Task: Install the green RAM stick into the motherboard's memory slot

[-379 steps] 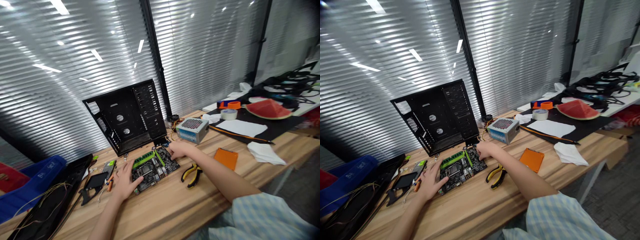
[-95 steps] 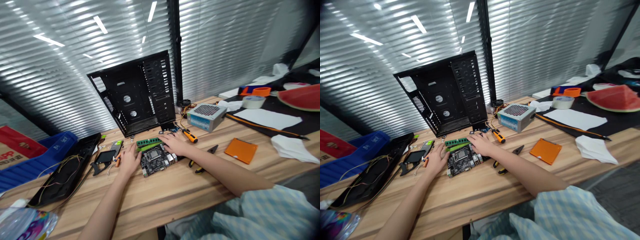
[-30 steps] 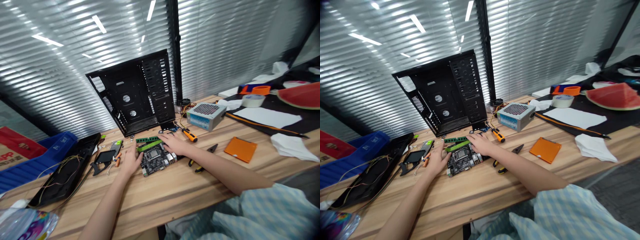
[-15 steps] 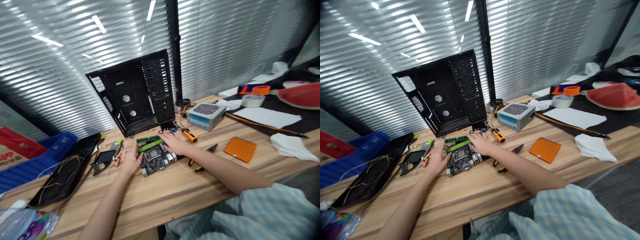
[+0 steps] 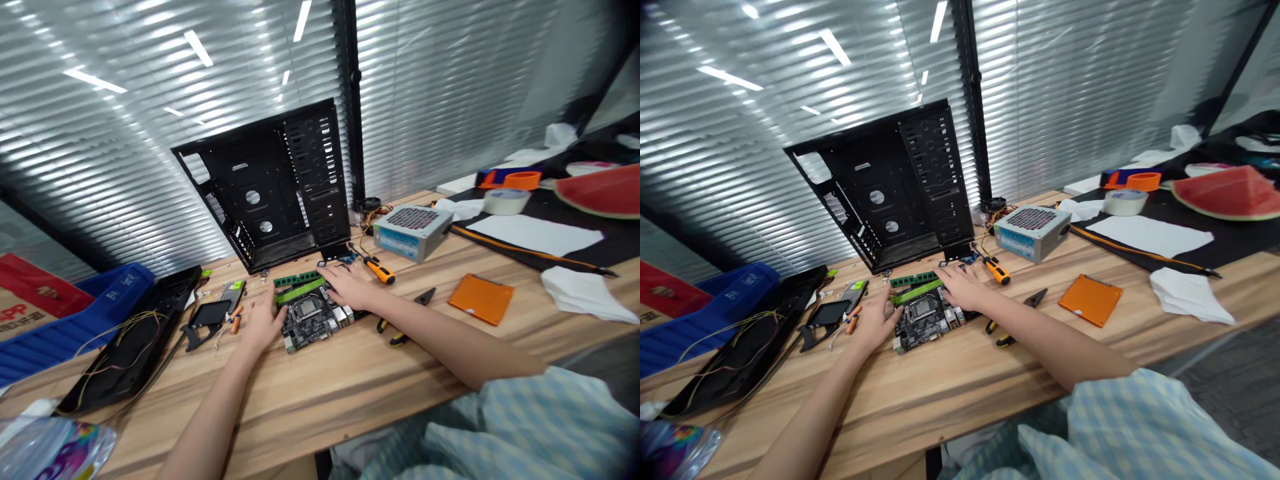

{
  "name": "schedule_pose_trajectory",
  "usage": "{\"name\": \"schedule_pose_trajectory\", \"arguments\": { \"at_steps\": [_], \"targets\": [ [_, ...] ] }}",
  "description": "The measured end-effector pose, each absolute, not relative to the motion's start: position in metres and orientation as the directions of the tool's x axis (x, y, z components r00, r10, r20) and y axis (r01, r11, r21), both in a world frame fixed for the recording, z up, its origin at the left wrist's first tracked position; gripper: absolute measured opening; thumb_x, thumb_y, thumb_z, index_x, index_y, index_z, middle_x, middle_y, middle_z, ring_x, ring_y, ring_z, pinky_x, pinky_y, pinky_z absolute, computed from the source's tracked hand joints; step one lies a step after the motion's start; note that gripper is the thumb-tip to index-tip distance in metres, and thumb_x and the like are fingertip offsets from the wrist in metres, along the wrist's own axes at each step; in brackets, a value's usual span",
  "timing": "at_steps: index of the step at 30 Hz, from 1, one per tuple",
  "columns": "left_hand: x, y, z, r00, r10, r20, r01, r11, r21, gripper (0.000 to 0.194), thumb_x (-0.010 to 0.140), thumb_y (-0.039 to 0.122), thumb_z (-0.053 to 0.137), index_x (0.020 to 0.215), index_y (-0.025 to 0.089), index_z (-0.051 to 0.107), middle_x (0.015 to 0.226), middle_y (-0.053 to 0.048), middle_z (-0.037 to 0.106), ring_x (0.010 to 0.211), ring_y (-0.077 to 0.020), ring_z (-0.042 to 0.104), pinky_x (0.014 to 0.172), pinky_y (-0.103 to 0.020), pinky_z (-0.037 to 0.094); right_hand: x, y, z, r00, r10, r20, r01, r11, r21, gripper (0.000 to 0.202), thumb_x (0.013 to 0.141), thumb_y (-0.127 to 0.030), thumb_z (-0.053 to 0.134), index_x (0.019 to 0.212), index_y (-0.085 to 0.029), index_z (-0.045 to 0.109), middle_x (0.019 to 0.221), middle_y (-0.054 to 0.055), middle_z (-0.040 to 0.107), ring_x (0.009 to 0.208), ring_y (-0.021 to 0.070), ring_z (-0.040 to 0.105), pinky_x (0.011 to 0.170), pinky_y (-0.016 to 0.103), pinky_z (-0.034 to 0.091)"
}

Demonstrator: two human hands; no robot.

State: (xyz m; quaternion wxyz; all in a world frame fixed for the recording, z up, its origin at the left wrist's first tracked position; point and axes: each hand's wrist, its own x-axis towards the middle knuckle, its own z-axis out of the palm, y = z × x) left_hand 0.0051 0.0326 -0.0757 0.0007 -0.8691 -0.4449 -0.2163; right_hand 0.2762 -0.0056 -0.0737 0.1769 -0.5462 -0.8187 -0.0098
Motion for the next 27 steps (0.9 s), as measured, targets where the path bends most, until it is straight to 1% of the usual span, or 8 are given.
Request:
{"name": "schedule_pose_trajectory", "arguments": {
  "at_steps": [4, 8, 10, 17, 21, 27],
  "targets": [
    [0.0058, 0.0324, -0.0746, 0.509, 0.769, 0.386, 0.78, -0.602, 0.17, 0.065, 0.086, 0.032, 0.052, 0.144, 0.011, 0.032, 0.122, -0.016, 0.062, 0.113, -0.0312, 0.057, 0.096, -0.047, 0.043, 0.276, -0.0061, -0.0729, -0.343, 0.891, 0.298, 0.898, 0.404, -0.175, 0.06, 0.088, -0.023, 0.046, 0.146, -0.012, 0.031, 0.14, 0.02, 0.045, 0.124, 0.0316, 0.045, 0.101, 0.05, 0.033],
    [0.0062, 0.0324, -0.0743, 0.497, 0.769, 0.401, 0.793, -0.591, 0.151, 0.057, 0.086, 0.033, 0.053, 0.137, 0.01, 0.042, 0.122, -0.018, 0.062, 0.113, -0.0318, 0.057, 0.095, -0.047, 0.044, 0.2756, -0.0064, -0.0727, -0.345, 0.891, 0.295, 0.899, 0.404, -0.171, 0.06, 0.088, -0.023, 0.046, 0.145, -0.011, 0.031, 0.14, 0.02, 0.045, 0.123, 0.0316, 0.045, 0.101, 0.05, 0.033],
    [0.0061, 0.0326, -0.0746, 0.499, 0.767, 0.403, 0.79, -0.593, 0.152, 0.054, 0.086, 0.032, 0.053, 0.134, 0.01, 0.045, 0.122, -0.018, 0.062, 0.114, -0.0314, 0.057, 0.096, -0.046, 0.044, 0.2755, -0.0064, -0.0731, -0.344, 0.891, 0.297, 0.899, 0.404, -0.169, 0.059, 0.089, -0.023, 0.046, 0.145, -0.011, 0.032, 0.141, 0.02, 0.044, 0.123, 0.0316, 0.046, 0.101, 0.05, 0.033],
    [0.0052, 0.0341, -0.0767, 0.494, 0.759, 0.424, 0.789, -0.596, 0.148, 0.048, 0.086, 0.032, 0.051, 0.127, 0.007, 0.05, 0.121, -0.019, 0.062, 0.114, -0.0309, 0.057, 0.096, -0.044, 0.045, 0.2762, -0.0048, -0.0773, -0.346, 0.886, 0.309, 0.895, 0.41, -0.173, 0.058, 0.089, -0.023, 0.045, 0.144, -0.011, 0.033, 0.143, 0.019, 0.044, 0.124, 0.0315, 0.045, 0.102, 0.051, 0.033],
    [0.005, 0.0349, -0.0786, 0.487, 0.767, 0.418, 0.8, -0.584, 0.139, 0.045, 0.086, 0.032, 0.052, 0.126, 0.011, 0.05, 0.121, -0.017, 0.062, 0.114, -0.0311, 0.057, 0.096, -0.045, 0.045, 0.2767, -0.0038, -0.0789, -0.354, 0.882, 0.312, 0.891, 0.419, -0.175, 0.057, 0.089, -0.023, 0.047, 0.144, -0.013, 0.034, 0.141, 0.018, 0.045, 0.124, 0.0295, 0.046, 0.102, 0.05, 0.032],
    [0.0047, 0.0357, -0.0778, 0.501, 0.75, 0.433, 0.785, -0.604, 0.136, 0.038, 0.086, 0.032, 0.052, 0.119, 0.013, 0.054, 0.117, -0.016, 0.062, 0.113, -0.0303, 0.056, 0.096, -0.045, 0.045, 0.2768, -0.0036, -0.079, -0.361, 0.881, 0.307, 0.888, 0.425, -0.175, 0.056, 0.089, -0.023, 0.046, 0.143, -0.013, 0.034, 0.141, 0.019, 0.045, 0.124, 0.0296, 0.046, 0.102, 0.051, 0.033]
  ]
}}
